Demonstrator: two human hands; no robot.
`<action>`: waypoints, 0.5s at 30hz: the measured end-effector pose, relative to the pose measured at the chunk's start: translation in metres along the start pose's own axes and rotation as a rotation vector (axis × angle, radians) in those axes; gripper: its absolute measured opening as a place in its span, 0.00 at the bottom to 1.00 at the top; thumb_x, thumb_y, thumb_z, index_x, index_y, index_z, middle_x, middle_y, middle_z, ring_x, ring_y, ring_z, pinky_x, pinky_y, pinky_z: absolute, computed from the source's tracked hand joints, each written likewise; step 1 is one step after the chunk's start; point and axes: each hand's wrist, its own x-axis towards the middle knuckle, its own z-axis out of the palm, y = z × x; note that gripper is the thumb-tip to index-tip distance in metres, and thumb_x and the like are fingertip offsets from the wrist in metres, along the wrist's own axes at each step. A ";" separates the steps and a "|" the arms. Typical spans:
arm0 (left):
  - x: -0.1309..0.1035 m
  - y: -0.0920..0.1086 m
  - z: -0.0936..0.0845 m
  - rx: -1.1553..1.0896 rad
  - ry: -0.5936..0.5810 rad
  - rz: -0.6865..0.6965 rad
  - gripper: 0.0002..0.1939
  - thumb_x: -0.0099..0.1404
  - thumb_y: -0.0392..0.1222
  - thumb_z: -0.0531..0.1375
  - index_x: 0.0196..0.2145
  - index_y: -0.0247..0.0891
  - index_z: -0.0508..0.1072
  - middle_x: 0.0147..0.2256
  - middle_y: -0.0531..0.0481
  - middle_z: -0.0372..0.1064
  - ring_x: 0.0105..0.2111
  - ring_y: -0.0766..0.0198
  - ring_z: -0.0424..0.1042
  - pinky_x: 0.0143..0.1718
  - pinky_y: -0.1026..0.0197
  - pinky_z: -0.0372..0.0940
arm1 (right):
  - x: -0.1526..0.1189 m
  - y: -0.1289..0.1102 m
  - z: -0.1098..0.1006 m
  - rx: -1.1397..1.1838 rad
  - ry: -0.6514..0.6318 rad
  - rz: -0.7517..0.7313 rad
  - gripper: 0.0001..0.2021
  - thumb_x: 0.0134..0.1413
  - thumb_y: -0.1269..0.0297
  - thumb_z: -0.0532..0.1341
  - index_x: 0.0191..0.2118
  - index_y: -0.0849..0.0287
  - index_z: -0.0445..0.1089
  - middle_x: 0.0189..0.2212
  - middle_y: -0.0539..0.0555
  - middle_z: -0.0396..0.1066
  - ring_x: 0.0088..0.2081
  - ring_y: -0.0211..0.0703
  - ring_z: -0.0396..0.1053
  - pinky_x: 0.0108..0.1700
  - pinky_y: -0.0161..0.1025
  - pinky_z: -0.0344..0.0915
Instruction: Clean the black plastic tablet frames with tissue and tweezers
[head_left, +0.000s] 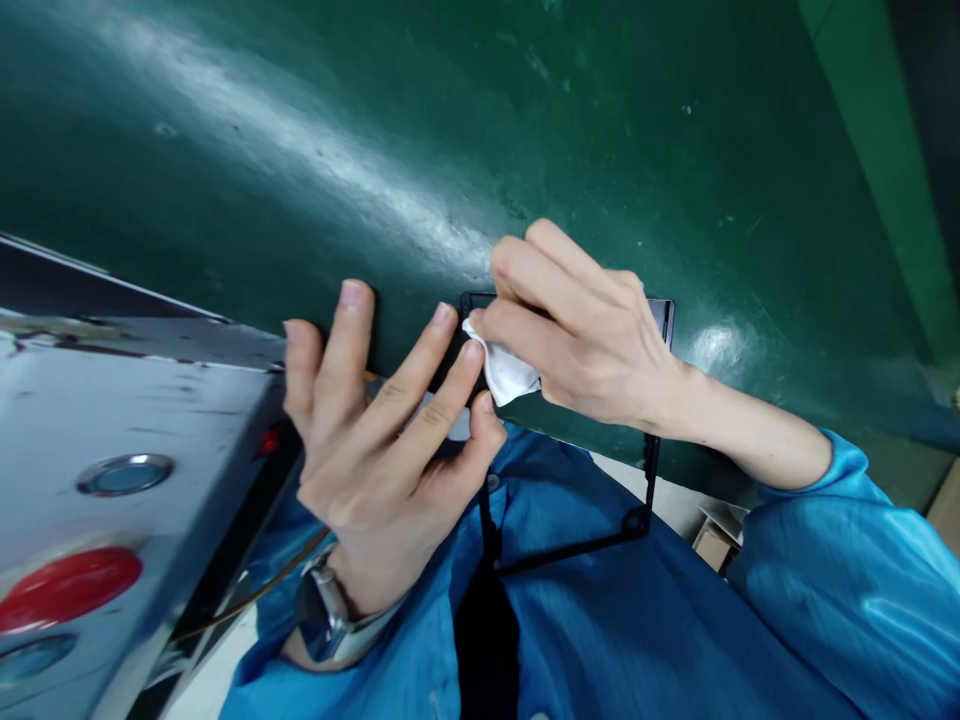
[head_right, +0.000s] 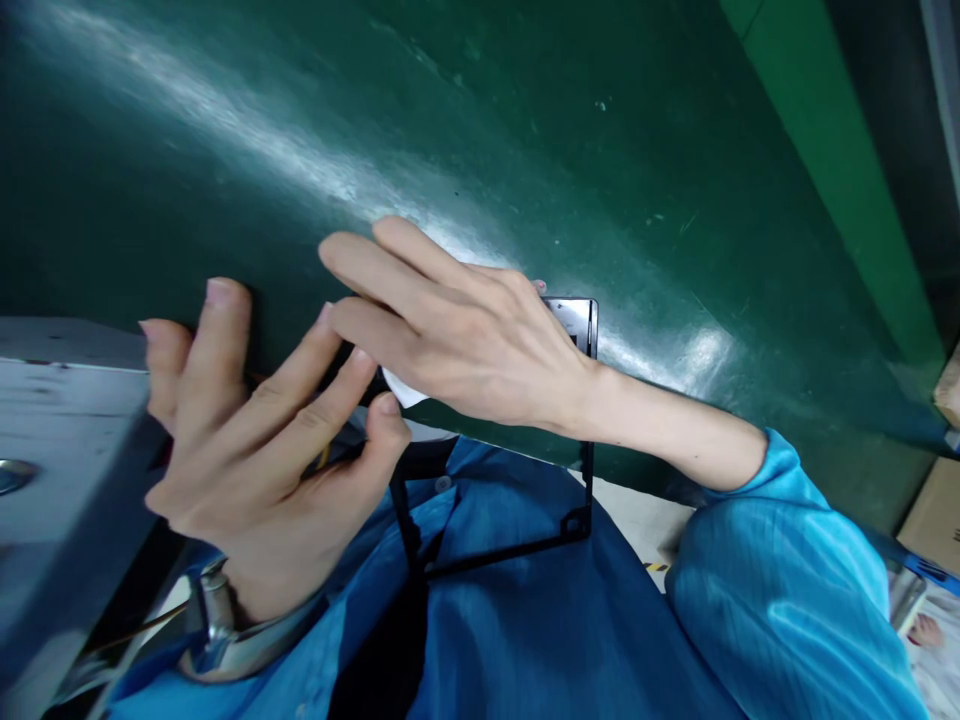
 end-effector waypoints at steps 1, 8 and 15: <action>0.000 0.000 0.000 0.003 -0.003 -0.002 0.44 0.65 0.29 0.69 0.75 0.51 0.65 0.70 0.54 0.68 0.79 0.45 0.59 0.84 0.32 0.54 | -0.002 0.001 0.002 -0.012 0.034 -0.015 0.29 0.82 0.71 0.38 0.44 0.62 0.77 0.38 0.50 0.69 0.46 0.34 0.72 0.37 0.31 0.64; 0.000 -0.001 -0.004 -0.003 -0.034 -0.002 0.46 0.65 0.29 0.68 0.75 0.55 0.64 0.70 0.54 0.69 0.78 0.43 0.59 0.84 0.28 0.54 | -0.011 0.004 0.014 -0.056 0.265 0.081 0.22 0.82 0.70 0.49 0.39 0.57 0.78 0.33 0.49 0.70 0.42 0.35 0.71 0.35 0.36 0.61; 0.000 0.000 -0.001 -0.017 -0.004 -0.001 0.44 0.64 0.28 0.69 0.74 0.51 0.66 0.70 0.53 0.69 0.79 0.45 0.59 0.85 0.32 0.53 | -0.004 0.002 0.012 -0.069 0.195 -0.029 0.28 0.84 0.69 0.41 0.44 0.61 0.78 0.36 0.50 0.70 0.45 0.34 0.73 0.37 0.34 0.63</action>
